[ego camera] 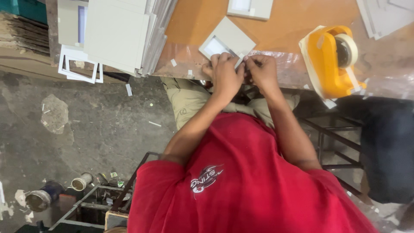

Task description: The person sits on the floor and assembles small white cardboard frames by hand, folding flaps and securing them with clear tape from a dispenser. They repeatedly pick frames from a stack, fold and tape them, then place the finished units on the table.

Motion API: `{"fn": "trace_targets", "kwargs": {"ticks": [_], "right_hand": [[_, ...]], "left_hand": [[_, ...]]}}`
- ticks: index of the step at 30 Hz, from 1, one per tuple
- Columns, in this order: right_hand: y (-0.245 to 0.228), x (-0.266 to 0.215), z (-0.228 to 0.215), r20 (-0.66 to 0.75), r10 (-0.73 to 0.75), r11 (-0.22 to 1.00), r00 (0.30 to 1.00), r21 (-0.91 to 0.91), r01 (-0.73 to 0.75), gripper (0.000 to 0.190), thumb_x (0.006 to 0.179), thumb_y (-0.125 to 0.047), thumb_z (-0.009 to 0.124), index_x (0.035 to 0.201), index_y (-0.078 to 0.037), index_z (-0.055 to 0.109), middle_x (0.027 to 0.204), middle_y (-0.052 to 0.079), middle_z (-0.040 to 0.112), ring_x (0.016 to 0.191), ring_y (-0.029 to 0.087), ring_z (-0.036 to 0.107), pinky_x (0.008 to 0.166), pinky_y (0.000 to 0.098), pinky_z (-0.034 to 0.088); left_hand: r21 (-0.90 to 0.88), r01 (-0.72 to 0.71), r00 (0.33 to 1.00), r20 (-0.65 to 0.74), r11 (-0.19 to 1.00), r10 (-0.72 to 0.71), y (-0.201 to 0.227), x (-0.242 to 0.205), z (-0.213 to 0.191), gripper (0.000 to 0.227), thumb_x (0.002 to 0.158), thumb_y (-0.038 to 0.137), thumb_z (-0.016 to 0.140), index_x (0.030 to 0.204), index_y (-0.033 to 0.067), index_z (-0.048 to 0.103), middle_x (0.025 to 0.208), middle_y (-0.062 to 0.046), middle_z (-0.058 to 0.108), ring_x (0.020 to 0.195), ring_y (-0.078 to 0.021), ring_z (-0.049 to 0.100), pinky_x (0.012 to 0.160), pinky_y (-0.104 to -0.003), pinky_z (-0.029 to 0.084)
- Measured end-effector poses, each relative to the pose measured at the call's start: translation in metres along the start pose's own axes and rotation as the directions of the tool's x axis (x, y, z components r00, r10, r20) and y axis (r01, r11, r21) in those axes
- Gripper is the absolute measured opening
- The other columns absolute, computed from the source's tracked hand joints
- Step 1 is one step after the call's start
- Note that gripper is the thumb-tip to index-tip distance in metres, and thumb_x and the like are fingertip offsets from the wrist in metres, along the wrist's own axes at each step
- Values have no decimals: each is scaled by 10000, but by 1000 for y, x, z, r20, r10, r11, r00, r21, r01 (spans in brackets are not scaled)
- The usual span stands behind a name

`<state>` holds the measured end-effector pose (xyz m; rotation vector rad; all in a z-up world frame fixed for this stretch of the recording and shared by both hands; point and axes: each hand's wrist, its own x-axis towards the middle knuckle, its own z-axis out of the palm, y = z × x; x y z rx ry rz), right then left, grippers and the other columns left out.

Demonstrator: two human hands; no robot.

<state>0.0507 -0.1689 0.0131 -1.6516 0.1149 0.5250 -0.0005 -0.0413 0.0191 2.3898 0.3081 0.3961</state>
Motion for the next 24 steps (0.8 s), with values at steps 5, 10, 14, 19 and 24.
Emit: {"fn": "trace_targets", "kwargs": {"ticks": [5,10,14,19,24], "right_hand": [[5,1,0,-11,-18,1000,1000,1,18,221,1008,-176,686,892,5,736,638,27,653,470,58,549,377,219,355],[4,0,2,-35,-112,991,993,-84,108,222,997,-162,707,904,36,747,672,45,689,511,71,604,417,227,433],[1,-2,9,-96,-252,943,963,-247,222,214,974,-138,732,880,51,764,631,73,695,494,95,620,438,254,456],[-5,-4,10,-114,-270,906,956,-366,212,206,962,-134,749,857,42,773,585,86,674,450,110,594,436,268,448],[-6,-3,11,-111,-263,914,958,-346,211,196,959,-136,751,869,37,779,618,84,703,470,95,622,442,260,467]], "left_hand": [[156,-94,994,-49,983,102,-4,-8,5,169,900,212,675,978,95,768,932,-49,637,1068,-275,542,999,-696,253],[306,-280,942,-93,910,321,-17,-11,15,138,935,176,664,931,58,736,890,-45,603,989,-240,557,1040,-692,291],[384,-355,902,-97,852,420,-25,-12,20,123,938,155,662,943,53,730,901,-43,601,972,-224,559,1032,-693,316],[356,-317,931,-59,879,360,-27,-14,17,200,940,161,638,1046,39,755,957,-44,616,1003,-241,554,1036,-675,316],[248,-188,981,8,950,192,-23,-12,10,208,941,246,686,1074,92,727,1182,-53,640,1193,-278,528,1062,-687,313]]}}
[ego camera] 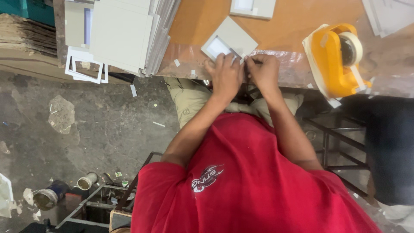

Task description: The person sits on the floor and assembles small white cardboard frames by hand, folding flaps and securing them with clear tape from a dispenser. They repeatedly pick frames from a stack, fold and tape them, then place the finished units on the table.

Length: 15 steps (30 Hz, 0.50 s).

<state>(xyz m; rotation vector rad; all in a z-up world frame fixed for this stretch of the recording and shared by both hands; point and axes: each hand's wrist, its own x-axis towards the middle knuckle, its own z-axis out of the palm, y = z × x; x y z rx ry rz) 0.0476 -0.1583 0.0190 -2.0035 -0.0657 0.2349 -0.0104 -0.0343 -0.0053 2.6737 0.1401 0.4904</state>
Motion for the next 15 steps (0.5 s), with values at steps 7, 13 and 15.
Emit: {"fn": "trace_targets", "kwargs": {"ticks": [7,13,15], "right_hand": [[5,2,1,5,33,999,999,12,-33,206,954,-145,756,889,50,773,625,89,708,477,98,636,443,259,471],[5,2,3,-11,59,998,998,-9,-59,212,949,-150,756,878,49,774,607,89,696,469,100,628,437,264,463],[6,0,4,-26,53,998,998,-18,-54,216,952,-149,752,869,49,777,595,91,686,469,98,614,449,267,460]], "left_hand": [[77,36,999,-1,996,-36,-20,29,-17,1047,646,499,859,1511,201,350,1521,-286,300,1353,-536,335,1035,-757,246],[8,59,980,192,998,-59,-35,49,-22,1230,589,574,889,1575,193,261,1462,-286,344,1317,-489,358,1037,-665,279],[-1,86,971,223,996,-84,-33,51,-22,1225,593,568,887,1578,196,261,1436,-280,363,1308,-471,366,1034,-651,272]]}}
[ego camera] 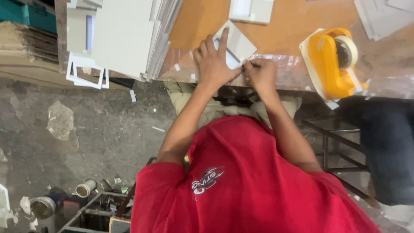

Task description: The person sits on the floor and assembles small white cardboard frames by hand, folding flaps and securing them with clear tape from a dispenser. They repeatedly pick frames from a stack, fold and tape them, then place the finished units on the table.

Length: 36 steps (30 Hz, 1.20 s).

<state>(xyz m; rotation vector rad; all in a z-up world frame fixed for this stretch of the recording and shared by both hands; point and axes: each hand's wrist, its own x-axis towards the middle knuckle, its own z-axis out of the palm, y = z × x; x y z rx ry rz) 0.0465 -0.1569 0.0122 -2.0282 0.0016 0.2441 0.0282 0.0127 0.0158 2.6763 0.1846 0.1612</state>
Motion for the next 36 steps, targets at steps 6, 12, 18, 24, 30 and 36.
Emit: {"fn": "trace_targets", "kwargs": {"ticks": [6,12,18,24,30,36], "right_hand": [[8,-10,2,-1,24,985,1000,169,-24,231,977,-149,736,871,53,773,636,64,699,521,85,602,488,253,465],[10,-19,4,143,94,833,985,531,-157,216,1000,-145,713,912,45,765,757,50,722,631,86,633,588,232,532],[0,-34,-3,198,95,683,976,700,-208,157,988,-101,712,1008,48,757,830,52,720,683,92,597,633,238,490],[-3,-42,-17,193,7,559,981,813,-164,120,966,-71,740,1019,35,720,903,69,734,763,121,660,707,256,539],[-17,-50,-31,294,-131,456,947,866,-205,199,967,-115,808,1069,26,711,943,92,737,793,145,679,718,261,535],[-53,-49,-39,456,-236,376,858,857,-352,816,628,-294,954,1322,-69,589,1253,37,685,1142,140,690,972,304,577]], "left_hand": [[-70,-9,981,-196,998,-5,12,-20,-7,1204,630,561,911,1567,162,268,1405,-297,356,1275,-497,363,1037,-666,297],[-150,-51,921,-389,987,-11,22,-39,-20,1166,643,422,952,1554,142,280,1449,-293,315,1299,-509,347,1083,-671,345],[-165,-88,885,-465,982,1,34,-54,-49,1214,653,387,973,1569,147,213,1475,-323,262,1345,-538,294,1095,-684,323],[-272,-139,883,-470,952,-5,51,-60,-79,1241,640,343,968,1580,147,180,1499,-297,274,1381,-497,306,1140,-663,311],[-402,-218,912,-408,889,39,50,-63,-90,1272,599,342,985,1550,50,193,1503,-251,327,1399,-451,345,1198,-606,318],[-682,-216,976,-133,699,173,45,-72,-83,1265,660,327,965,1598,39,168,1511,-256,379,1406,-413,420,1212,-535,374]]}}
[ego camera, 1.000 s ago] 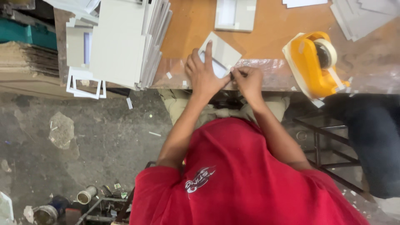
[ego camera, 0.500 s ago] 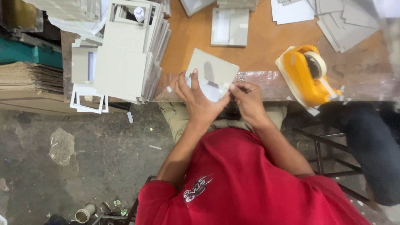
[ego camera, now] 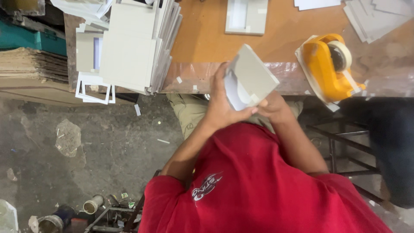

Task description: The person sits on the floor and assembles small white cardboard frames by hand, folding flaps and securing them with clear tape from a dispenser. They repeatedly pick frames from a stack, fold and tape them, then place the finished units on the table.

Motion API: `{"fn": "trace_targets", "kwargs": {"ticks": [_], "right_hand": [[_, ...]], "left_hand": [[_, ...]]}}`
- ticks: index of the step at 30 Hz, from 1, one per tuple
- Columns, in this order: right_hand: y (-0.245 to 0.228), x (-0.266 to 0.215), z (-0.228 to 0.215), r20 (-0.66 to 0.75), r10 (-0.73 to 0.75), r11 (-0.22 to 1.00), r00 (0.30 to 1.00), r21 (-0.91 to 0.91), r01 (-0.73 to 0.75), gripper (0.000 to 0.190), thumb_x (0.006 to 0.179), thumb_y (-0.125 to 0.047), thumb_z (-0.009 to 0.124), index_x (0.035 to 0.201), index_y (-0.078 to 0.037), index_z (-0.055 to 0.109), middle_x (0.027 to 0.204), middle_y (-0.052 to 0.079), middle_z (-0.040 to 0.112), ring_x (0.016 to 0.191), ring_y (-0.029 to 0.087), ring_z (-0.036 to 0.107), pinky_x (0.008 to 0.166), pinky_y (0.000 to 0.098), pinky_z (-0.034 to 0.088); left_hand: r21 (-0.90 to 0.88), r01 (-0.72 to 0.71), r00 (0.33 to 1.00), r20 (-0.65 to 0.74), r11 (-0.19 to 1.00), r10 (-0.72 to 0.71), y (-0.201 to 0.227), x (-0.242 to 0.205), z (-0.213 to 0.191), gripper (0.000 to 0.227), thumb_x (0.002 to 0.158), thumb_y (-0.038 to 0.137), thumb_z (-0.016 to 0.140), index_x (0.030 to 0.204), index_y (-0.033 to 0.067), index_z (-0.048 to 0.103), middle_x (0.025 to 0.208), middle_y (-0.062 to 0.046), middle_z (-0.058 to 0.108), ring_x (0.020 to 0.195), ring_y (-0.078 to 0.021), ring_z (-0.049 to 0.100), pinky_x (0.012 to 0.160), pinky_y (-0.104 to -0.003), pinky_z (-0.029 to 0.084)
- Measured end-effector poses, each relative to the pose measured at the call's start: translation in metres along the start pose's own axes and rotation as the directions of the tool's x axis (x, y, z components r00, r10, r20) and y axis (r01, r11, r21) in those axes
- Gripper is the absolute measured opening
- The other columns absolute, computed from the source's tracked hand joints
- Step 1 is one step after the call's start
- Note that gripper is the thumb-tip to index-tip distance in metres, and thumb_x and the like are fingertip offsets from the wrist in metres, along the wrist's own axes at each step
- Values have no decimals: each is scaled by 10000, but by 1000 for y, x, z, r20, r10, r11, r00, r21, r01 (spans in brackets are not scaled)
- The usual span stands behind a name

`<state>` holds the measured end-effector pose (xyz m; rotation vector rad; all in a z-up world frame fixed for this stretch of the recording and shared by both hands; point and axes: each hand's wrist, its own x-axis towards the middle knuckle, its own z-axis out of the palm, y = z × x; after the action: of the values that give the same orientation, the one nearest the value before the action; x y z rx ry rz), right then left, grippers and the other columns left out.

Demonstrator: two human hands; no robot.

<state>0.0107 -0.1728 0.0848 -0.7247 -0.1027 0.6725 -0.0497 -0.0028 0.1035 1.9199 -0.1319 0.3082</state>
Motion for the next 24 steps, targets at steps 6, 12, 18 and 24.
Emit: {"fn": "trace_targets", "kwargs": {"ticks": [6,12,18,24], "right_hand": [[14,13,-29,-289,-89,949,953,-314,-7,350,942,-156,769,1238,-5,658,1109,72,717,957,149,688,803,292,569],[7,-6,-62,-423,-341,765,839,-644,-14,94,1013,-45,718,1049,-34,632,939,15,669,793,92,602,683,225,489],[-6,-41,-67,-202,-706,378,679,-918,120,134,1027,20,732,1109,8,626,1041,33,669,964,95,645,872,231,531],[-53,-87,-69,-216,-819,201,531,-976,-87,108,1055,-34,778,1104,-11,685,974,44,690,886,127,637,815,263,508]], "left_hand": [[-378,106,992,97,920,-74,-16,-4,3,1220,747,313,926,1640,58,135,1593,-263,345,1516,-415,371,1273,-538,324],[286,233,970,-144,930,-198,-48,5,11,1221,692,463,945,1588,101,200,1507,-259,399,1405,-440,358,1185,-586,323],[328,594,797,-365,734,-482,-60,5,34,1285,804,482,896,1638,36,27,1566,-408,89,1438,-574,165,1020,-782,204],[104,637,722,266,764,-638,-17,-30,52,983,838,459,667,1637,78,241,1245,-187,688,1045,-364,685,973,-554,556]]}}
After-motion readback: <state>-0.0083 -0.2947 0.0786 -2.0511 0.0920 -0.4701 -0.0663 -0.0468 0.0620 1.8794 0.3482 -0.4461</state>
